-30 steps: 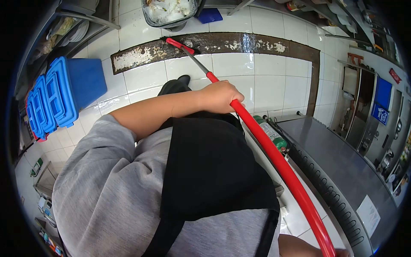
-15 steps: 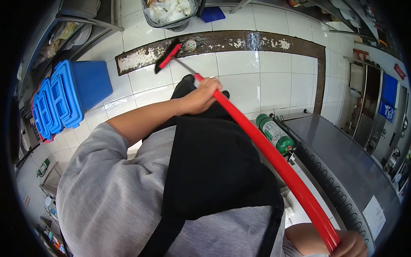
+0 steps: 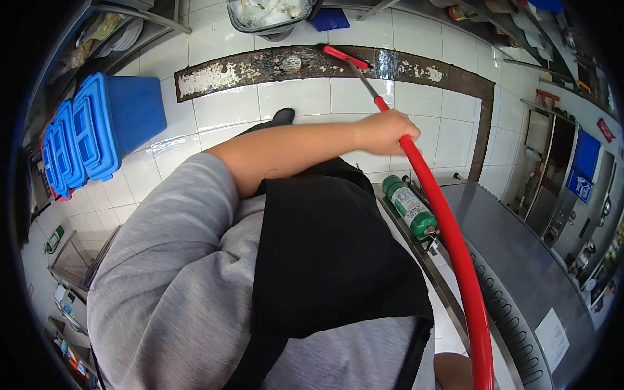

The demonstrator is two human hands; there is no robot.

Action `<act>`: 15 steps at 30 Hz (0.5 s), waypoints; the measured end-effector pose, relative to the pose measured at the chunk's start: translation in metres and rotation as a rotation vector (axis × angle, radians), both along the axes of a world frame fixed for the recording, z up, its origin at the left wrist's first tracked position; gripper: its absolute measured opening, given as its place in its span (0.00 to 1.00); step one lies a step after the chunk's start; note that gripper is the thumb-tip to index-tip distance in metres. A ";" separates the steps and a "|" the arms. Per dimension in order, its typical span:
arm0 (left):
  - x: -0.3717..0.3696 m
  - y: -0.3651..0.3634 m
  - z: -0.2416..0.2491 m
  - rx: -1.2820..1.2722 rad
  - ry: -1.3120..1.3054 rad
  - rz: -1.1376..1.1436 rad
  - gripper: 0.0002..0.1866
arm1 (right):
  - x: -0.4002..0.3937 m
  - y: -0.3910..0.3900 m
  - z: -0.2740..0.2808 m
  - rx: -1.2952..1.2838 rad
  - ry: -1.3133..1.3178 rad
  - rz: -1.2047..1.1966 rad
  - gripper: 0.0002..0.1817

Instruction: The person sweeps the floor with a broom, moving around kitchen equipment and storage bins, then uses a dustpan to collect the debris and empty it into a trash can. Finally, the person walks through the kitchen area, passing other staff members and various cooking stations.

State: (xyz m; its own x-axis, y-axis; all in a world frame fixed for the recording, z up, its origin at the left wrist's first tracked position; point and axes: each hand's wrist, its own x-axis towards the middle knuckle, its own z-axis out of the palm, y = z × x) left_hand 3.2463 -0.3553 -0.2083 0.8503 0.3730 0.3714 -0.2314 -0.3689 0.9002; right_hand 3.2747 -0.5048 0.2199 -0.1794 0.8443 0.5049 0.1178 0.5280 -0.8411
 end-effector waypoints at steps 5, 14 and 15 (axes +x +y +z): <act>-0.017 0.001 -0.014 0.027 0.215 -0.153 0.21 | -0.001 0.009 -0.008 -0.043 0.032 0.027 0.23; -0.097 0.005 0.005 0.005 0.250 -0.091 0.17 | -0.001 -0.005 0.010 -0.046 0.131 0.030 0.18; -0.100 0.002 0.015 0.016 0.110 -0.044 0.15 | 0.002 -0.008 0.018 -0.053 0.160 0.063 0.17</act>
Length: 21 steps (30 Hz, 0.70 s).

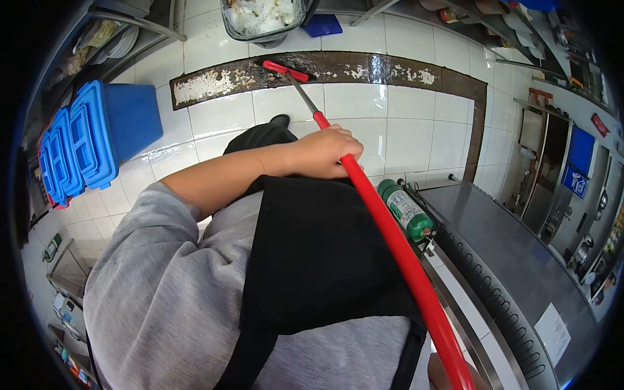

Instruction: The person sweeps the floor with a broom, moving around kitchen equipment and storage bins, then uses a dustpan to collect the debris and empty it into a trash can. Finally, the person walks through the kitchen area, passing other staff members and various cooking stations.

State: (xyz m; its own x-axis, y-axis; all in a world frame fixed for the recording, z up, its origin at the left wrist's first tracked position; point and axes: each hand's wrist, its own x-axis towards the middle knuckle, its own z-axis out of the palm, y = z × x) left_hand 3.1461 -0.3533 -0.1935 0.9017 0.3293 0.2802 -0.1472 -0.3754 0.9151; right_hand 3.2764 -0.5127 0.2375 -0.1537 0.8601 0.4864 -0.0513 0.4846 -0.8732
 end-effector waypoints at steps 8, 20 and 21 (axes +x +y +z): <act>-0.054 0.002 -0.032 -0.018 0.203 0.161 0.13 | 0.035 0.011 -0.052 -0.072 0.192 -0.067 0.20; 0.051 -0.016 0.003 -0.068 -0.050 0.108 0.10 | 0.029 -0.013 0.012 -0.001 -0.069 -0.084 0.21; 0.058 -0.012 0.009 -0.055 -0.089 0.104 0.10 | 0.024 -0.015 0.015 0.045 -0.046 -0.165 0.20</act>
State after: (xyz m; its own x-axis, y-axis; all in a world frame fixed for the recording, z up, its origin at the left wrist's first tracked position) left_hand 3.2042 -0.3655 -0.1847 0.8342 0.4371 0.3363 -0.1913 -0.3425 0.9198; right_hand 3.3002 -0.5276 0.2527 -0.0347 0.8529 0.5209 0.0716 0.5220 -0.8499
